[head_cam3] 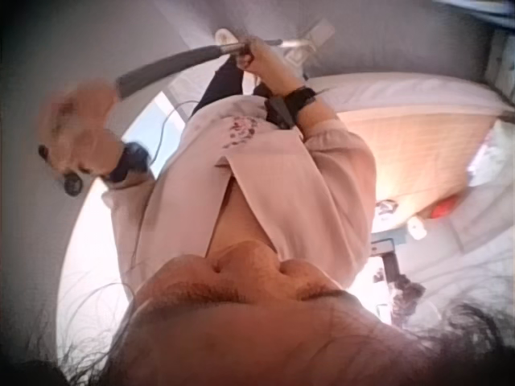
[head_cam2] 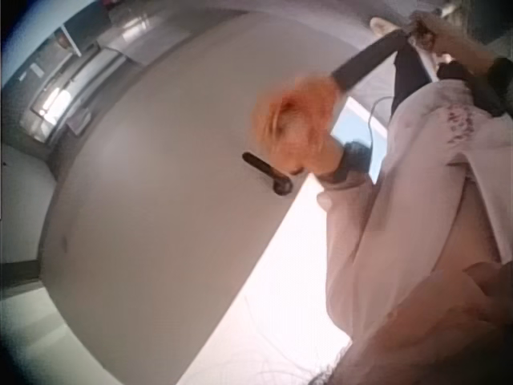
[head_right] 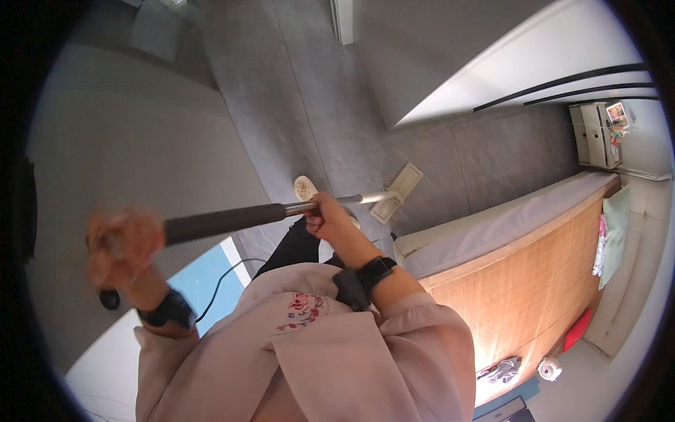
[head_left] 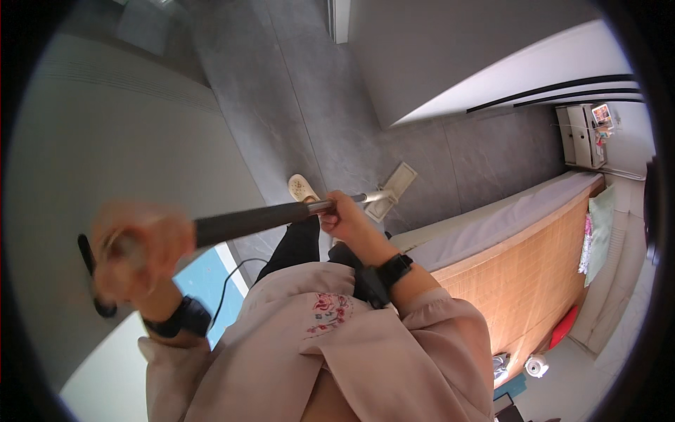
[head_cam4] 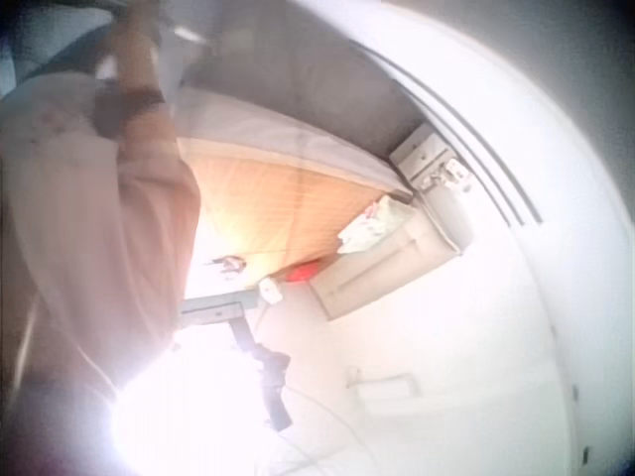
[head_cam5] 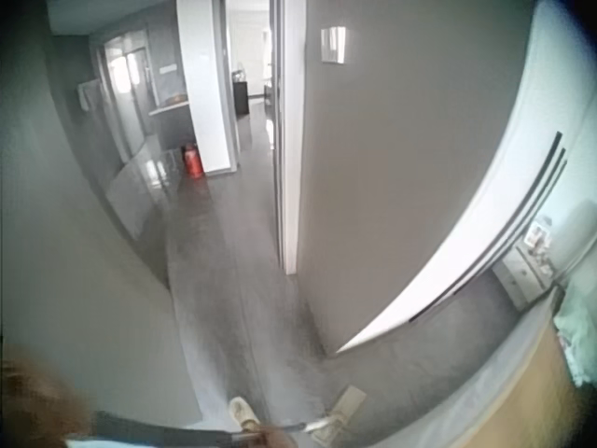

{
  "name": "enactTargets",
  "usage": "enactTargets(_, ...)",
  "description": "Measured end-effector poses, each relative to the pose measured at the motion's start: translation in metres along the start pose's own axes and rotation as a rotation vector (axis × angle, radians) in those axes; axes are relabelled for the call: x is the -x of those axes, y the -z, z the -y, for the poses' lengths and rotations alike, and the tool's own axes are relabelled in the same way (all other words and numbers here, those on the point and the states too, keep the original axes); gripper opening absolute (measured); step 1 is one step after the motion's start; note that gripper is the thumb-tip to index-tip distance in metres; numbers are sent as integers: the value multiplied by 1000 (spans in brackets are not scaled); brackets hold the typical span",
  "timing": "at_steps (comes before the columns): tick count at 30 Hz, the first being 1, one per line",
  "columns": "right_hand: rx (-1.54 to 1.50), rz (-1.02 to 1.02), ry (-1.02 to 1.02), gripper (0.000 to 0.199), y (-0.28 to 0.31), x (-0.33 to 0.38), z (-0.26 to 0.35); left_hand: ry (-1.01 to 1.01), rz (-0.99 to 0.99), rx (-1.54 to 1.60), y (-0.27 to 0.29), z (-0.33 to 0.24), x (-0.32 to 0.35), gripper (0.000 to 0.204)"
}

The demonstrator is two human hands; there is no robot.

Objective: The recorder uses a flat mop to clean the floor in a bedroom, hallway, and bathroom.

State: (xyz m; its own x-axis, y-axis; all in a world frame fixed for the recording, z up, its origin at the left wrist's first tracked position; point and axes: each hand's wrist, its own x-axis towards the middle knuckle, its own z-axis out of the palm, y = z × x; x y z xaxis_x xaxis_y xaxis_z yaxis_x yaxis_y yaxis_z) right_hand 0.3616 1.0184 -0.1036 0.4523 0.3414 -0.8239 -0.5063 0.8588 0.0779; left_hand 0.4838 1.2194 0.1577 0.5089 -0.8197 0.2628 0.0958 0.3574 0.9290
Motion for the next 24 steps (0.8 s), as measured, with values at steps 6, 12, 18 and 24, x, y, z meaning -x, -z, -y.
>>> enactTargets(6,-10,-28,10,18,-89,-74,8,-26,-31,-169,80,-20,-34,24)
enactTargets(12,6,188,39,22,-216,-139,45,-113,8,-535,107,-68,-39,8)
enactTargets(18,131,128,107,27,-247,-168,90,-90,176,-638,110,-48,-78,16)
enactTargets(24,415,-84,124,26,-264,-144,132,-99,-86,-356,157,-60,-65,19)
